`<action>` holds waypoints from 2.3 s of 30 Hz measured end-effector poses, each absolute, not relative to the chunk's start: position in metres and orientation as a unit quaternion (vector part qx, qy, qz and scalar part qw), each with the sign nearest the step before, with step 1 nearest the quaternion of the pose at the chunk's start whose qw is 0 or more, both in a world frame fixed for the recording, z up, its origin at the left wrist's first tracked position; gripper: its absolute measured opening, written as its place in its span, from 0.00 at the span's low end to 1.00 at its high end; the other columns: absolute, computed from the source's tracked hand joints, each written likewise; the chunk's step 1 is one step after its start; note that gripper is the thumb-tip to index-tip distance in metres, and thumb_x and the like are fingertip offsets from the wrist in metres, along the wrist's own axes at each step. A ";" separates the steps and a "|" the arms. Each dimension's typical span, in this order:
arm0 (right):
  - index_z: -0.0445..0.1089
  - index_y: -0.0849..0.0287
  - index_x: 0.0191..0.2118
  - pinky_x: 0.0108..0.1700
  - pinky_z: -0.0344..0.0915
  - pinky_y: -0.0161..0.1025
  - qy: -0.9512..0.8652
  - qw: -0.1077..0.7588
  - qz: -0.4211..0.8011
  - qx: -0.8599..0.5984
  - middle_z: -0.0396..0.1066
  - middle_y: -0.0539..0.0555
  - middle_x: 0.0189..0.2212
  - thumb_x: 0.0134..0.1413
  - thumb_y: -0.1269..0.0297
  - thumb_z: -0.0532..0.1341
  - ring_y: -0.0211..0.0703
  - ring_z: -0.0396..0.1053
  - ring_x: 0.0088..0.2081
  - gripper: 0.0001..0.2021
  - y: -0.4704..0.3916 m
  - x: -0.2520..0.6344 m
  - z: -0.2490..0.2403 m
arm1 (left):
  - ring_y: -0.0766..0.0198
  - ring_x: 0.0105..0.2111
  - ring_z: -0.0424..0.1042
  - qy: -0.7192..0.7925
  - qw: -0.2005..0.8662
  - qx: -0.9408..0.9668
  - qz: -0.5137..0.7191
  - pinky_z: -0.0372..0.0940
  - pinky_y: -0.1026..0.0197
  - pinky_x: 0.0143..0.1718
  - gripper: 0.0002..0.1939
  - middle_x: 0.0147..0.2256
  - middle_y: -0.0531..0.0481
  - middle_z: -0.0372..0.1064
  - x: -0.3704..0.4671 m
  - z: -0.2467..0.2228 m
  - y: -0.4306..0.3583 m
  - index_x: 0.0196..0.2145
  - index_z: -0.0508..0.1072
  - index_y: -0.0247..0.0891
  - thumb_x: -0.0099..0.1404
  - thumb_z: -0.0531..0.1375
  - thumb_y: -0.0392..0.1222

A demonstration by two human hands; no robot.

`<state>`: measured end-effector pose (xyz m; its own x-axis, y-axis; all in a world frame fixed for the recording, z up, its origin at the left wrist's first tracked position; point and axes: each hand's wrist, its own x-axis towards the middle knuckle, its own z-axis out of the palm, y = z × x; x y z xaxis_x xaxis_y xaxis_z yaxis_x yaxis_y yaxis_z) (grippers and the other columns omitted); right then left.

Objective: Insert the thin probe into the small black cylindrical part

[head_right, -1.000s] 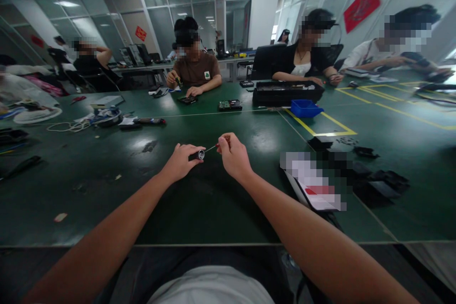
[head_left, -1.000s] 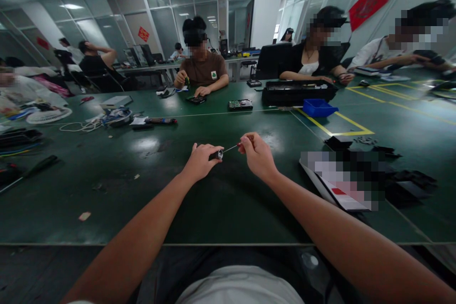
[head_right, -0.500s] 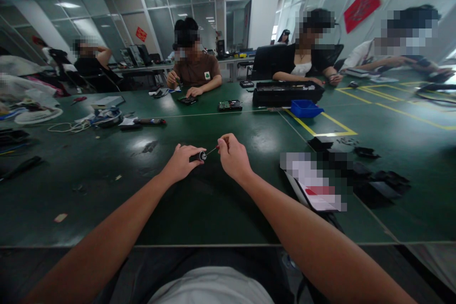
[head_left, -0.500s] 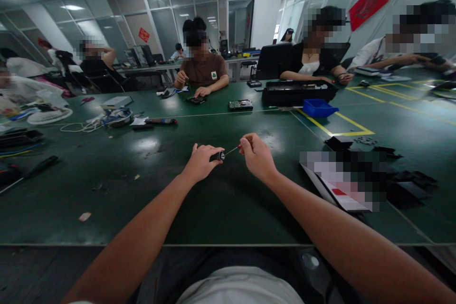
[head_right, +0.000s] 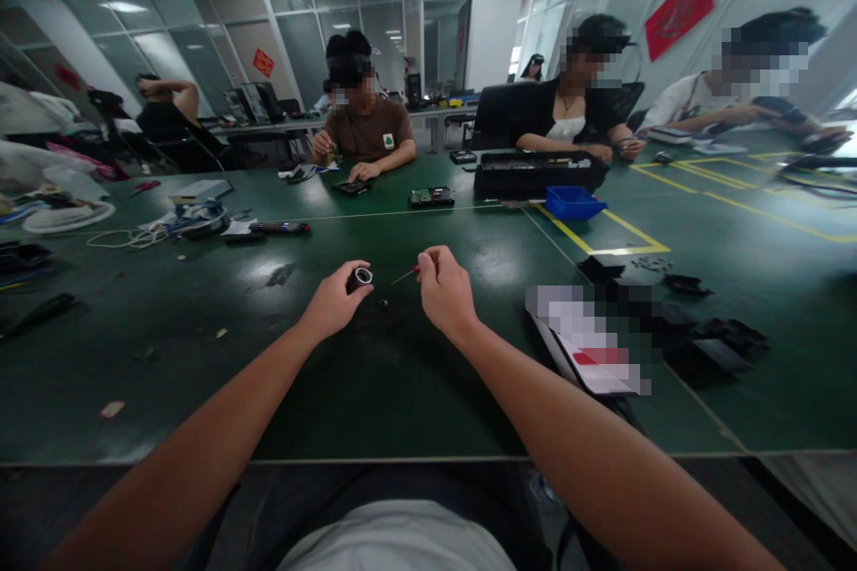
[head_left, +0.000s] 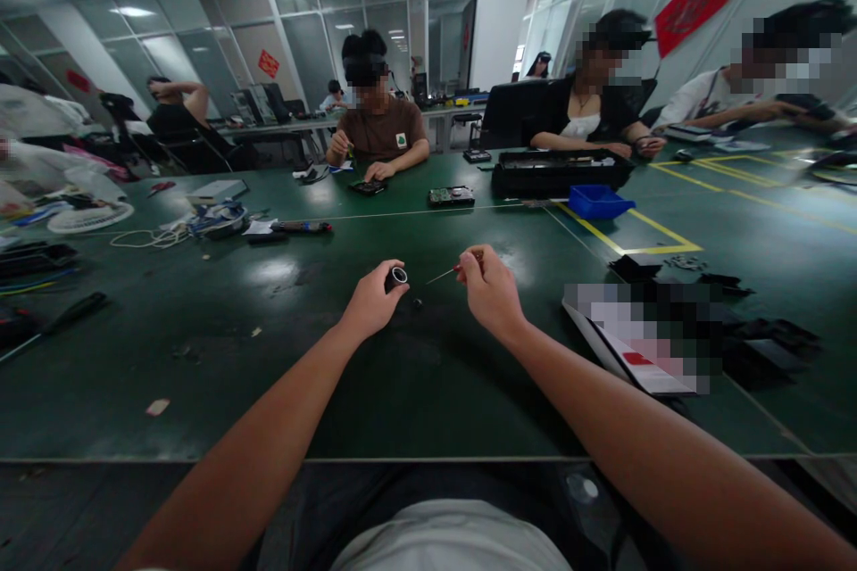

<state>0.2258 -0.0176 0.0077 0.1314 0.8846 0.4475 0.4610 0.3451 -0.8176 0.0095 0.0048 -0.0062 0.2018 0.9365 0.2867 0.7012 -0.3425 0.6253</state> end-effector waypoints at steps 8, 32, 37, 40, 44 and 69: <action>0.65 0.54 0.38 0.38 0.62 0.43 -0.621 0.533 0.203 -0.538 0.73 0.52 0.29 0.66 0.55 0.51 0.46 0.71 0.32 0.11 -0.020 0.225 0.012 | 0.54 0.44 0.72 0.531 0.163 0.791 0.256 0.68 0.51 0.47 0.18 0.47 0.43 0.72 0.014 -0.003 -0.003 0.51 0.70 0.40 0.65 0.62 0.46; 0.65 0.53 0.38 0.37 0.61 0.42 -0.627 0.531 0.208 -0.531 0.72 0.51 0.28 0.67 0.54 0.51 0.46 0.71 0.32 0.12 -0.018 0.225 0.008 | 0.50 0.44 0.74 0.506 0.089 0.850 0.112 0.68 0.51 0.44 0.15 0.44 0.42 0.75 0.020 -0.010 0.004 0.48 0.79 0.43 0.69 0.58 0.48; 0.65 0.53 0.37 0.37 0.61 0.42 -0.628 0.524 0.210 -0.536 0.72 0.51 0.27 0.66 0.55 0.51 0.45 0.70 0.32 0.11 -0.019 0.225 0.010 | 0.51 0.44 0.74 0.528 0.103 0.833 0.129 0.67 0.52 0.43 0.13 0.45 0.44 0.76 0.017 -0.012 0.006 0.45 0.79 0.43 0.67 0.60 0.48; 0.66 0.54 0.37 0.37 0.61 0.42 -0.632 0.522 0.213 -0.532 0.72 0.51 0.27 0.67 0.55 0.51 0.45 0.70 0.31 0.12 -0.019 0.225 0.010 | 0.52 0.41 0.74 0.533 0.103 0.829 0.133 0.66 0.53 0.40 0.12 0.42 0.45 0.76 0.016 -0.010 0.006 0.42 0.79 0.43 0.68 0.58 0.49; 0.66 0.54 0.37 0.36 0.61 0.42 -0.636 0.523 0.215 -0.525 0.72 0.50 0.26 0.67 0.54 0.51 0.44 0.70 0.30 0.13 -0.018 0.226 0.009 | 0.54 0.39 0.74 0.532 0.102 0.822 0.174 0.64 0.54 0.38 0.15 0.40 0.45 0.77 0.012 -0.003 0.004 0.39 0.78 0.42 0.69 0.56 0.52; 0.67 0.55 0.37 0.36 0.62 0.41 -0.641 0.516 0.225 -0.521 0.71 0.50 0.26 0.67 0.54 0.52 0.43 0.70 0.30 0.13 -0.016 0.227 0.005 | 0.69 0.22 0.65 0.501 0.517 0.300 0.626 0.57 0.65 0.21 0.05 0.28 0.52 0.65 -0.060 0.044 0.009 0.35 0.71 0.35 0.66 0.59 0.39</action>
<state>0.2265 -0.0159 0.0051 0.0767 0.9009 0.4271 0.4360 0.3549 -0.8270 -0.0603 0.0094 0.0439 -0.2846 0.9481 -0.1418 -0.3466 0.0362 0.9373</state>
